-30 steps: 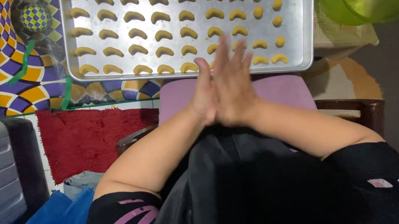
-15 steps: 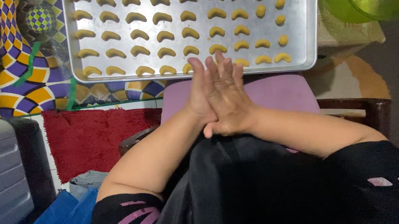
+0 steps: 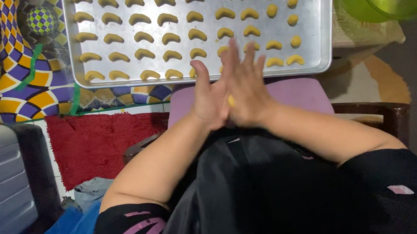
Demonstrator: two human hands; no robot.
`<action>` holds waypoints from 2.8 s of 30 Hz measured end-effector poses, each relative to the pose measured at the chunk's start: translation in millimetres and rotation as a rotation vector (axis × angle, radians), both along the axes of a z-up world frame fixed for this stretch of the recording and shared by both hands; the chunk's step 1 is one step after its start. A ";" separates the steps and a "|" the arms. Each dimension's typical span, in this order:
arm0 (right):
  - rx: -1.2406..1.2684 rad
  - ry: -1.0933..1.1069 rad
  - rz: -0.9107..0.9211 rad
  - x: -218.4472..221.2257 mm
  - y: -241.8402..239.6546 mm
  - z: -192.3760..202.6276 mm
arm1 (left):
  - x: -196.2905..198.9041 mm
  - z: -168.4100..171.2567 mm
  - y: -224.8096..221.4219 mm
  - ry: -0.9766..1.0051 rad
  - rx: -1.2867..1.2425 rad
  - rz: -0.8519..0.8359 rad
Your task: Shaping dough into crescent-shaped cookies and arranging them on a baking tray
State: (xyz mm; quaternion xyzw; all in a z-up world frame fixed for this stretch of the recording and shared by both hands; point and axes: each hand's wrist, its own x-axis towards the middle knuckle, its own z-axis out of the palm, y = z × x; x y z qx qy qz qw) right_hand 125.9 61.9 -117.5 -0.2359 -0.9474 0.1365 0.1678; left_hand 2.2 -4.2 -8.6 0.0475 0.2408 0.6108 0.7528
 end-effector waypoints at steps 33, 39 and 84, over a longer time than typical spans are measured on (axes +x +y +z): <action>-0.096 0.106 0.253 12.9 -23.1 10.0 | 28.4 -87.7 -3.3 -0.046 -0.043 0.103; -0.306 0.021 -0.092 26.9 39.9 23.9 | 45.1 -53.4 8.2 0.039 -0.087 -0.046; -0.324 0.131 -0.160 64.4 65.8 49.9 | 76.1 -22.3 52.9 0.004 -0.083 -0.007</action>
